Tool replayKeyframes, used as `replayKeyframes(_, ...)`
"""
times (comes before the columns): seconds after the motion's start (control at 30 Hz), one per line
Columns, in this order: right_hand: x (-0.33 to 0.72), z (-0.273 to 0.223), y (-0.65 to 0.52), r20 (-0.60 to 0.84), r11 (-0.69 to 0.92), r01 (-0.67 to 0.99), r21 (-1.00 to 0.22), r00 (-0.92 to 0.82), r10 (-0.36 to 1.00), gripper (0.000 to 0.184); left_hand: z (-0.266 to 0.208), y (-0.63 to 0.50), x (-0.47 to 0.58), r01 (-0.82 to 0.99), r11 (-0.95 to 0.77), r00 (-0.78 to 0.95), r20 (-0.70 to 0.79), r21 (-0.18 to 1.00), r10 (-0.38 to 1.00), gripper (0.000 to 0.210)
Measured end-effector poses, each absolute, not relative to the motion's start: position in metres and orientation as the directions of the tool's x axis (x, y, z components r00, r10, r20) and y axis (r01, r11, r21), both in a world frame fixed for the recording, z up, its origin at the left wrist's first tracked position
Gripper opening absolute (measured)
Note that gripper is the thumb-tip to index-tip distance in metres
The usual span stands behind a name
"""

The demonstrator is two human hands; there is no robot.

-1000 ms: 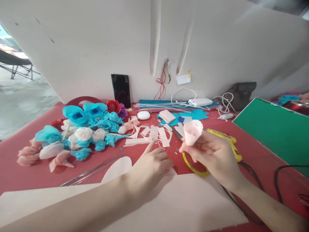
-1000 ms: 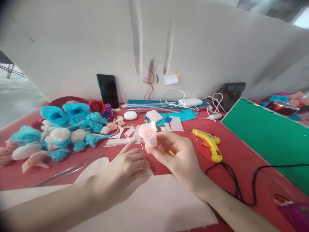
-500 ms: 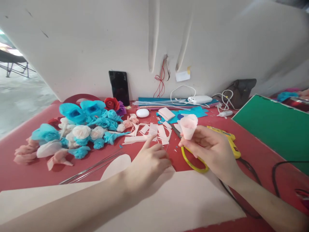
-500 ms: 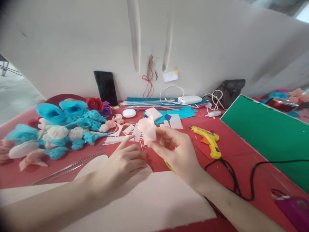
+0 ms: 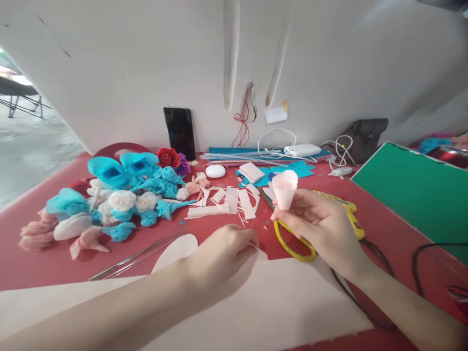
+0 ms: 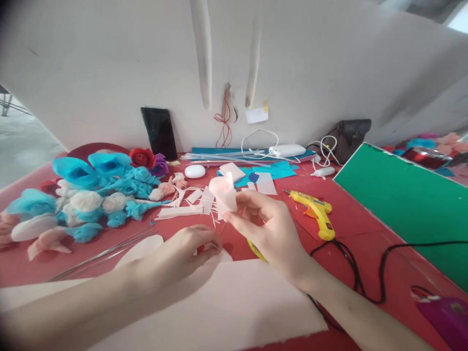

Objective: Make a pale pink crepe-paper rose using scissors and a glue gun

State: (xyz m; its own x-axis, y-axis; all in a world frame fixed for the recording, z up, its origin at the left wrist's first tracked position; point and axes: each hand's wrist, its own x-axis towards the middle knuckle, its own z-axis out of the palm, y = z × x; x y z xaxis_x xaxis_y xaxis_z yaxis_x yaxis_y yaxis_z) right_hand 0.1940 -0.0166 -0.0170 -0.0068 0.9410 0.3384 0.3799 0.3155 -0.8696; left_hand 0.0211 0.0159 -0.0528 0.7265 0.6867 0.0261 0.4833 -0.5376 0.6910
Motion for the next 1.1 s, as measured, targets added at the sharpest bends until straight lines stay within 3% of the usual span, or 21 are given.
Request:
replayKeyframes(0.27, 0.196, -0.009, -0.024, 0.351, 0.349, 0.484, -0.802, -0.09, 0.932, 0.007, -0.011, 0.03, 0.011, 0.435, -0.457, 0.564, 0.161, 0.776, 0.81, 0.012)
replayKeyframes(0.4, 0.194, -0.008, -0.028, 0.392, 0.461, 0.506, -0.729, -0.243, 0.887, 0.014, 0.009, 0.022, 0.007, 0.217, -0.403, 0.449, 0.276, 0.889, 0.85, 0.007)
replayKeyframes(0.57, 0.189, -0.006, -0.032, 0.441, 0.509, 0.542, -0.669, -0.263, 0.858, 0.02, 0.011, 0.011, 0.007, -0.046, -0.162, 0.524, 0.162, 0.986, 0.836, 0.009)
replayKeyframes(0.7, 0.189, -0.006, -0.033, 0.465, 0.497, 0.573, -0.652, -0.216, 0.858, 0.017, 0.01, 0.008, 0.006, -0.151, -0.028, 0.561, 0.109, 0.988, 0.82, 0.015)
replayKeyframes(0.87, 0.189, -0.005, -0.032, 0.408, 0.434, 0.632, -0.643, -0.197, 0.892, 0.001, 0.012, 0.009, 0.003, -0.145, -0.062, 0.579, 0.136, 0.987, 0.804, 0.025)
replayKeyframes(1.1, 0.19, -0.005, -0.028, 0.339, 0.385, 0.6, -0.701, -0.195, 0.921, 0.006, 0.014, 0.008, 0.001, -0.059, -0.017, 0.626, 0.05, 0.998, 0.778, 0.026)
